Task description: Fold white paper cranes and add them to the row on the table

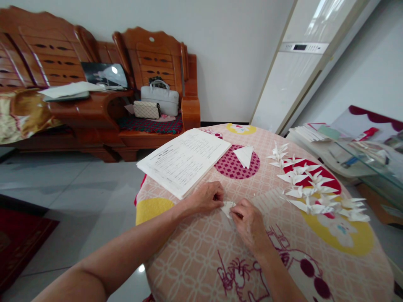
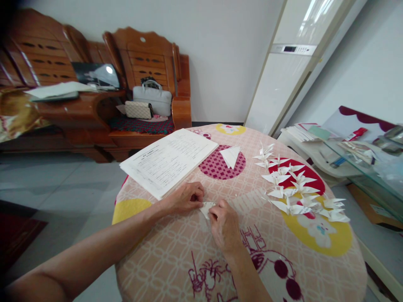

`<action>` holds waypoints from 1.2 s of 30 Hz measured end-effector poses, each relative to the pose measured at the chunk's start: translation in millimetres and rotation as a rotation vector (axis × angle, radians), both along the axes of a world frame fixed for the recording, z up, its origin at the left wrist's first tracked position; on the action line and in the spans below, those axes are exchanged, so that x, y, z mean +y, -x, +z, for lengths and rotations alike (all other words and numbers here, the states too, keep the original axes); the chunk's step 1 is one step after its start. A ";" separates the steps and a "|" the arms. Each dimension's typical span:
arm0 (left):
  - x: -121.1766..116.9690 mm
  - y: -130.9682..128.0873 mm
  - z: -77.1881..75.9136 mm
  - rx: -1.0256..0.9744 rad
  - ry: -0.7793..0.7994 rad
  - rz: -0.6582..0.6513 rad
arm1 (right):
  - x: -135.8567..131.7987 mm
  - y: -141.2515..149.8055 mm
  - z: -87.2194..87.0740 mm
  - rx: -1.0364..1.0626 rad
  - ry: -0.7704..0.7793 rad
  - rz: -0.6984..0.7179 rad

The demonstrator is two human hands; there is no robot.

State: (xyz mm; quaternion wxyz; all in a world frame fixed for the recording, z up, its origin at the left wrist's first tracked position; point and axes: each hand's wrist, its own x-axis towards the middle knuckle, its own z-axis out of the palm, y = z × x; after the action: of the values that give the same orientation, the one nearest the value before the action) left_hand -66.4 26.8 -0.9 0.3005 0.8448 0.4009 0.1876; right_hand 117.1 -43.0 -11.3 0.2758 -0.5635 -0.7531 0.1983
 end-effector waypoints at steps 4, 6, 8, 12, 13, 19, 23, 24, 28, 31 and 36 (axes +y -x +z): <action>2.9 2.2 -2.1 -0.014 0.004 -0.036 | -0.7 -0.7 1.7 0.011 0.014 0.006; 2.9 1.8 -0.8 0.008 -0.004 -0.050 | -0.5 -1.1 1.4 0.004 0.013 0.011; 2.8 0.6 0.8 0.047 -0.019 -0.058 | -0.3 -1.4 0.7 0.003 0.015 0.014; 4.5 -2.1 0.7 0.111 -0.073 -0.069 | -1.1 -1.1 -0.4 -0.010 0.010 0.012; 5.2 -2.6 0.0 0.118 -0.085 -0.072 | -1.5 -1.1 -0.6 -0.020 0.005 0.016; 8.1 -2.5 -3.1 0.115 -0.075 -0.055 | -4.0 -1.0 -1.4 -0.044 0.014 0.046; 9.2 -1.2 -2.7 0.095 -0.041 -0.040 | -6.9 2.1 -1.4 -0.100 -0.012 0.029; 9.5 -0.8 -2.6 0.086 -0.030 -0.037 | -7.7 3.0 -1.3 -0.128 -0.024 0.031; 9.8 1.8 -2.6 0.028 -0.008 -0.030 | -12.0 4.9 -1.9 -0.248 -0.081 0.079; 9.0 3.8 -1.8 -0.023 0.010 -0.014 | -17.7 4.2 -4.5 -0.323 -0.135 0.113; 7.9 7.8 1.1 -0.088 0.097 0.035 | -26.3 1.2 -10.2 -0.369 -0.208 0.114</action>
State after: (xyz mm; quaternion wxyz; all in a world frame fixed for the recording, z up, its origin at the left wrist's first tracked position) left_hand -74.2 34.7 0.2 0.3550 0.8131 0.4107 0.2101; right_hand 116.0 -69.3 -21.5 0.1783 -0.5152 -0.8378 0.0283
